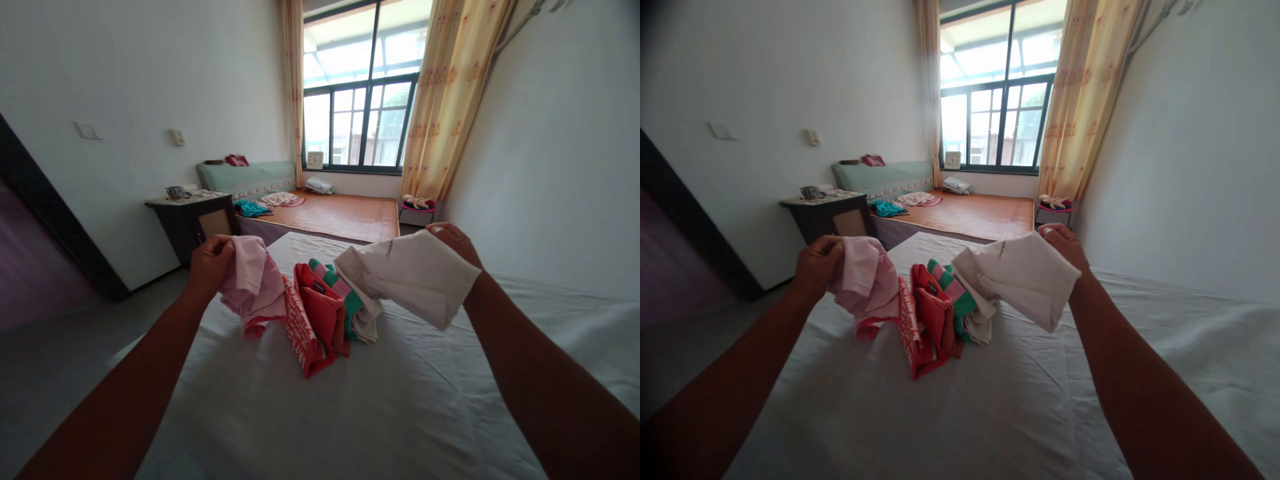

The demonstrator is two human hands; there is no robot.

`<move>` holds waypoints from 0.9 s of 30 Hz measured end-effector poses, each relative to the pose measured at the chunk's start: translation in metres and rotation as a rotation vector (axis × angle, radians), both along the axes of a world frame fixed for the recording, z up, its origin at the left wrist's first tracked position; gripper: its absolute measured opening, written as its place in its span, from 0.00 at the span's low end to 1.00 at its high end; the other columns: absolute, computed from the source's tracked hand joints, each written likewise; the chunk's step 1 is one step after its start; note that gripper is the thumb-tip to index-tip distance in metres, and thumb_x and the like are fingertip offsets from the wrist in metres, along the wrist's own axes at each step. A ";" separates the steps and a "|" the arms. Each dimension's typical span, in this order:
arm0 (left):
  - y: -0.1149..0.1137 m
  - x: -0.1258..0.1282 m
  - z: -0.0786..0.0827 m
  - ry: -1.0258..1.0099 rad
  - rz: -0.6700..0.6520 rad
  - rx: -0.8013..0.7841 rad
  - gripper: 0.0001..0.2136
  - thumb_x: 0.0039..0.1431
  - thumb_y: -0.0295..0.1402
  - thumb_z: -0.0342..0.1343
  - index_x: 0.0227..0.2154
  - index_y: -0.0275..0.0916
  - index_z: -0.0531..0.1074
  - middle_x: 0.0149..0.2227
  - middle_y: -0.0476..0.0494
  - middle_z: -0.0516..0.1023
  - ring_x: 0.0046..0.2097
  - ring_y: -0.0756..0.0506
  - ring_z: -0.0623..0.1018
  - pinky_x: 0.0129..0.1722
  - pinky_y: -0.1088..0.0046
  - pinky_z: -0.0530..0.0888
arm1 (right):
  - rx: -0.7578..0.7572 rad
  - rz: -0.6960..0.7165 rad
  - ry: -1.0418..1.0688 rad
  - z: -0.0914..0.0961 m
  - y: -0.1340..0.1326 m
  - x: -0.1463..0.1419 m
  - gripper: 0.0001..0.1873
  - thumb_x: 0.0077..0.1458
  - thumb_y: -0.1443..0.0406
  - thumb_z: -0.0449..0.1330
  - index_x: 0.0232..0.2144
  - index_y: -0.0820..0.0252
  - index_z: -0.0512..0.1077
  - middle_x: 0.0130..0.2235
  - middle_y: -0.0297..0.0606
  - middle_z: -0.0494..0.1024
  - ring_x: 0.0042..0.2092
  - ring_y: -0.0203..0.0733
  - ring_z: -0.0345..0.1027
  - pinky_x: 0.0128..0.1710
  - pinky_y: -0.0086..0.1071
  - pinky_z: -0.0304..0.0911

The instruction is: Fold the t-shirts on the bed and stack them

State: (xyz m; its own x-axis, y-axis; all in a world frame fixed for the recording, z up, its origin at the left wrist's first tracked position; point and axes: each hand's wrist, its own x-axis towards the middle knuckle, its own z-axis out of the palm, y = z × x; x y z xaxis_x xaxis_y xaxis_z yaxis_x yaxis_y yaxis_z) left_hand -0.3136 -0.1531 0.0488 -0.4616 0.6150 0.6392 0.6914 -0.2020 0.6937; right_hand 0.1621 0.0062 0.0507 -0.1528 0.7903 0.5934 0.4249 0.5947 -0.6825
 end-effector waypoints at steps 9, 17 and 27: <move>-0.021 0.073 -0.029 0.788 -0.271 -0.320 0.12 0.62 0.39 0.47 0.38 0.42 0.74 0.41 0.43 0.75 0.45 0.43 0.72 0.46 0.66 0.69 | -0.080 0.296 -0.409 -0.014 -0.033 -0.091 0.16 0.53 0.56 0.56 0.37 0.58 0.76 0.32 0.36 0.79 0.27 0.35 0.68 0.28 0.27 0.60; -0.013 0.122 -0.021 0.843 -0.410 -0.439 0.07 0.58 0.32 0.52 0.37 0.42 0.73 0.37 0.46 0.76 0.38 0.46 0.75 0.37 0.71 0.69 | 0.046 0.247 -0.781 -0.021 -0.057 -0.142 0.14 0.56 0.56 0.54 0.31 0.55 0.76 0.28 0.33 0.77 0.30 0.35 0.67 0.27 0.27 0.53; 0.027 0.112 0.082 -0.294 -0.669 0.132 0.09 0.59 0.39 0.49 0.39 0.41 0.64 0.34 0.47 0.78 0.36 0.49 0.78 0.37 0.72 0.73 | 0.142 0.091 0.406 0.068 -0.021 -0.112 0.20 0.54 0.48 0.53 0.37 0.56 0.70 0.24 0.29 0.72 0.20 0.31 0.66 0.20 0.24 0.61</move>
State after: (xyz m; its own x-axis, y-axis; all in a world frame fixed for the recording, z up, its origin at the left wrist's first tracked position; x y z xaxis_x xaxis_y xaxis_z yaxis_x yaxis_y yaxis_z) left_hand -0.2013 -0.1264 0.1306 -0.1789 0.7514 0.6352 0.1811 -0.6094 0.7719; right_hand 0.0496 -0.0149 0.1190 0.0497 0.6905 0.7217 0.0804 0.7174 -0.6920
